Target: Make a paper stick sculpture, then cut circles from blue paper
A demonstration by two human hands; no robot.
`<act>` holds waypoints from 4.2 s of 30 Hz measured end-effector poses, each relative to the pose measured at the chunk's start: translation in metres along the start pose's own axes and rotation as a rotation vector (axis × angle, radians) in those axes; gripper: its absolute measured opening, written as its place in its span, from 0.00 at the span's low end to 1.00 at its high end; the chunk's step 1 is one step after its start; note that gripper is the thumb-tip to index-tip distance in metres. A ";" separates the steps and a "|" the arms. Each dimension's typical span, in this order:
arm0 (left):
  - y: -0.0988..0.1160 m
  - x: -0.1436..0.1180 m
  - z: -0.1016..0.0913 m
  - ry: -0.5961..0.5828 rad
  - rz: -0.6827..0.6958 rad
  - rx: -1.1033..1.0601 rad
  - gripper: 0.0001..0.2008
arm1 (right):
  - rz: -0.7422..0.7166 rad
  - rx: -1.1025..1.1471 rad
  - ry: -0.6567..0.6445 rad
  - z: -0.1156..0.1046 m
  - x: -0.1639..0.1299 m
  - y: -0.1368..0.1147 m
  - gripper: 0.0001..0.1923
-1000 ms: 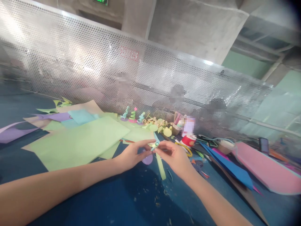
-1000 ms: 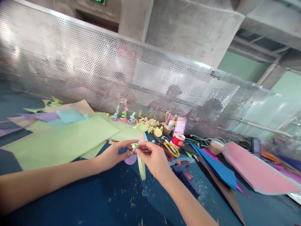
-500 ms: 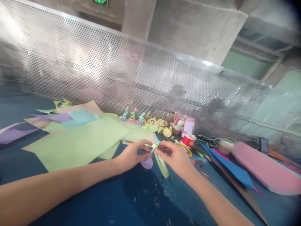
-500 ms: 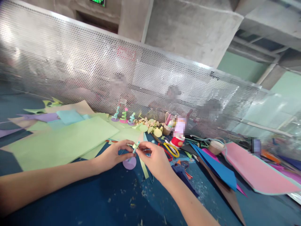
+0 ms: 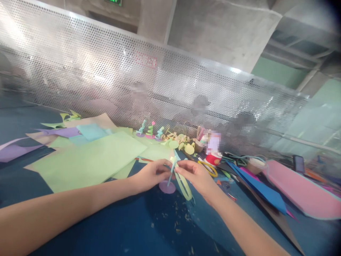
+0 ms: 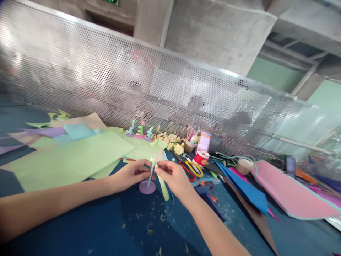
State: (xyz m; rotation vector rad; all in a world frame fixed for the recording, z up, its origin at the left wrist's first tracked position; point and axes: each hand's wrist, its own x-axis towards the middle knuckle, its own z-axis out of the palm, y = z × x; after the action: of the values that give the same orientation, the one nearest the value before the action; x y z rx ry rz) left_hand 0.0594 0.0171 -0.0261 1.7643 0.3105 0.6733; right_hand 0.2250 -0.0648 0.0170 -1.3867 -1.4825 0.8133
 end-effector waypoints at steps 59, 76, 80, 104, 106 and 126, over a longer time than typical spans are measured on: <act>-0.007 0.004 -0.001 0.128 -0.006 0.012 0.13 | -0.080 -0.226 0.191 0.007 -0.002 0.003 0.11; -0.004 0.004 -0.004 0.174 -0.045 -0.003 0.13 | -0.054 -0.099 0.108 0.009 -0.003 0.004 0.10; -0.006 0.004 -0.005 0.175 -0.061 -0.050 0.14 | -0.088 -0.204 0.086 0.010 -0.009 -0.004 0.07; -0.004 0.000 -0.006 0.177 -0.065 0.358 0.10 | -0.625 -1.510 -0.104 0.009 -0.029 -0.039 0.11; -0.004 -0.001 -0.006 0.151 -0.056 0.432 0.09 | -0.603 -1.490 -0.177 0.012 -0.031 -0.044 0.06; 0.001 -0.003 -0.007 0.006 0.169 0.267 0.12 | 0.408 0.016 -0.525 -0.015 0.048 -0.058 0.11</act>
State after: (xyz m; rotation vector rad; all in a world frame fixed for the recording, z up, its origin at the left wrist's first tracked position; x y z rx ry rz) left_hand 0.0530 0.0210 -0.0244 2.0606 0.2663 0.7864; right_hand 0.2199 -0.0283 0.0845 -1.5625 -1.5845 1.5343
